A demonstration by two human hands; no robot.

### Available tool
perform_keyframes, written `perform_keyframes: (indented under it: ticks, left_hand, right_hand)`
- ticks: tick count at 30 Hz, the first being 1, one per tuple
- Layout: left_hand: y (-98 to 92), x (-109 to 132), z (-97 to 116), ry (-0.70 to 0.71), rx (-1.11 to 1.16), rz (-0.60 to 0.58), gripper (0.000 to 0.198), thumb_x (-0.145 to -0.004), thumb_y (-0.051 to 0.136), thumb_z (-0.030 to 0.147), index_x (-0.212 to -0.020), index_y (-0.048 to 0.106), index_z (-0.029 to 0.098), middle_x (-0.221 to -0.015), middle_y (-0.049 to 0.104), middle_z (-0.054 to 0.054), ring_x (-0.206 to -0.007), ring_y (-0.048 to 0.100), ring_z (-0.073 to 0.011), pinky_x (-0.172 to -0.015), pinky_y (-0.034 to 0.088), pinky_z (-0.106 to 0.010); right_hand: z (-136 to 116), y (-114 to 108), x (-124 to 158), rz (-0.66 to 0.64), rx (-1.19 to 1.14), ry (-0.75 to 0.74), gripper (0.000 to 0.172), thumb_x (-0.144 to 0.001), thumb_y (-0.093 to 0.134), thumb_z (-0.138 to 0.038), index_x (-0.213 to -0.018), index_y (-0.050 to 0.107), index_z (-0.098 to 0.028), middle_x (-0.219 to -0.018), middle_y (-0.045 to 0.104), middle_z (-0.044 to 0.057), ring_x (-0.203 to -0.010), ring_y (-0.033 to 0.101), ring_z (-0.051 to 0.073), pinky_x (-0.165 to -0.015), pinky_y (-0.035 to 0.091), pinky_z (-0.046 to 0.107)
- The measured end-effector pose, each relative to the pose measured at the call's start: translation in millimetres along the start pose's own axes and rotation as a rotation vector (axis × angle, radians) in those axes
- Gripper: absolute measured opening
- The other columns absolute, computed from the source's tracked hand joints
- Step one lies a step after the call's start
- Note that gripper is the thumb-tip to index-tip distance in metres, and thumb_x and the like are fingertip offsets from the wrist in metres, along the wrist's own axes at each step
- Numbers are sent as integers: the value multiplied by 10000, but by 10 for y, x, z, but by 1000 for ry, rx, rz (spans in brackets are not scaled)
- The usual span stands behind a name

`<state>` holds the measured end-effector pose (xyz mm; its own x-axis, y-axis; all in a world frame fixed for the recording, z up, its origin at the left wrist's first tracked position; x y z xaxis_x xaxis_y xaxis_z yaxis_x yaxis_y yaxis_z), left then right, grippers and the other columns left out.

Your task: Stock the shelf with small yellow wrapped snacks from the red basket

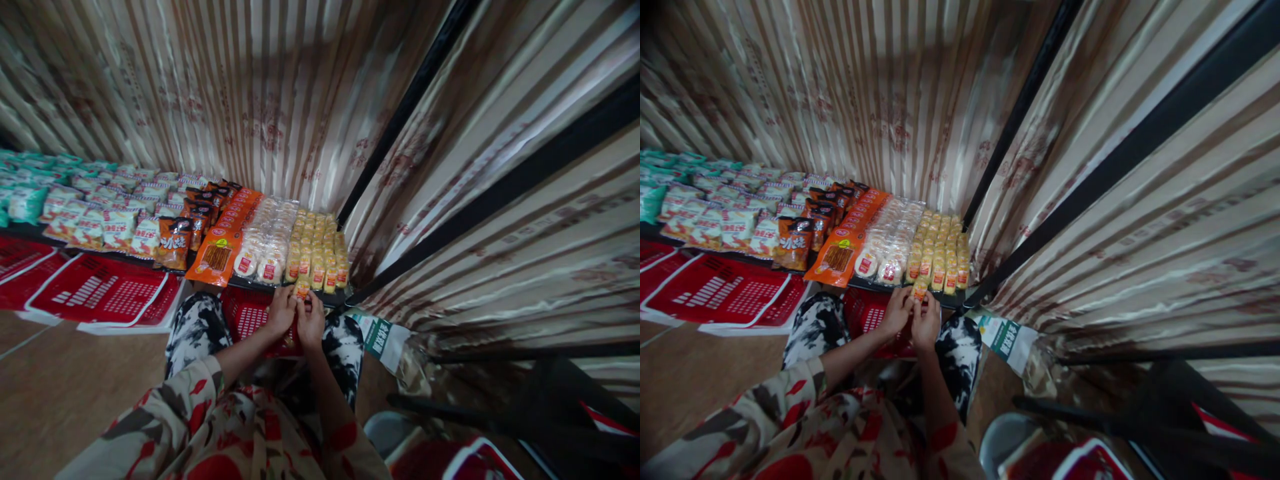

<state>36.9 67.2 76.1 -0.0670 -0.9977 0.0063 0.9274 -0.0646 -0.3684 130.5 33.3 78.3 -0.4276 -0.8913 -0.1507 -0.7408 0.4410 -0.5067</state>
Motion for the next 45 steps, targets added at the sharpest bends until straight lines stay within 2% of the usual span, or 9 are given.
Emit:
perform_keyframes:
  ticks: [3, 11, 16, 29, 36, 41, 45]
  left_hand:
    - [21, -74, 49, -9, 14, 19, 304, -848, 454, 182, -1141, 534, 163, -1099, 584, -88, -1016, 560, -171, -933, 434, -315]
    - [86, -192, 81, -11, 24, 67, 165, -833, 468, 145, -978, 547, 153, -976, 623, -59, -784, 600, -132, -815, 482, -309]
    - [94, -228, 68, 20, -10, 104, 184, -816, 484, 125, -976, 571, 155, -990, 587, -70, -882, 580, -151, -837, 472, -313]
    - [134, -305, 14, 57, -85, 92, 274, -805, 455, 99, -1034, 600, 133, -938, 575, -79, -879, 565, -169, -843, 460, -332]
    - [137, -286, -3, 99, -95, 88, 365, -797, 452, 92, -1141, 550, 164, -999, 572, -74, -913, 563, -169, -862, 467, -346]
    - [121, -290, -1, 142, -126, 50, 398, -825, 418, 114, -1195, 549, 183, -1037, 560, -82, -927, 561, -175, -883, 468, -352]
    - [124, -294, 2, 166, -156, 21, 433, -853, 390, 147, -1270, 506, 144, -1075, 548, -114, -950, 558, -186, -902, 465, -356]
  right_hand:
    - [-2, -22, -84, 29, 44, -3, 452, -865, 420, -432, -1180, 548, -135, -1060, 577, 120, -713, 580, 159, -716, 485, 284]
    - [-9, -5, -271, 101, 125, -15, 392, -857, 424, -408, -1127, 568, -164, -1050, 606, 97, -640, 580, 142, -665, 462, 279]
    - [14, 68, -323, 128, 138, -22, 374, -858, 421, -407, -1097, 565, -158, -1047, 612, 107, -655, 591, 152, -659, 463, 283]
    - [49, 90, -390, 168, 159, -43, 248, -843, 444, -375, -959, 512, -166, -914, 589, 83, -674, 597, 181, -635, 439, 301]
    - [73, 123, -357, 168, 143, -99, 222, -867, 398, -335, -955, 528, -177, -961, 525, 83, -687, 563, 158, -654, 466, 294]
    - [101, 151, -330, 145, 133, -151, 246, -874, 386, -304, -1012, 551, -184, -1018, 506, 93, -774, 562, 168, -740, 486, 318]
    - [113, 157, -333, 140, 141, -176, 279, -871, 382, -283, -1067, 552, -180, -1047, 499, 101, -828, 557, 181, -820, 471, 349]
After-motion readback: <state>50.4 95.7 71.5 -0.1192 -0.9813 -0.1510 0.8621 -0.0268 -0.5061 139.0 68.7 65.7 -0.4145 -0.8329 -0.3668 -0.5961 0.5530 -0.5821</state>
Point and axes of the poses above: each hand's wrist, its own x-axis away from the middle knuckle, its own y-axis out of the palm, z = x × y, the point moved 2 cm from there along -x, towards the middle knuckle
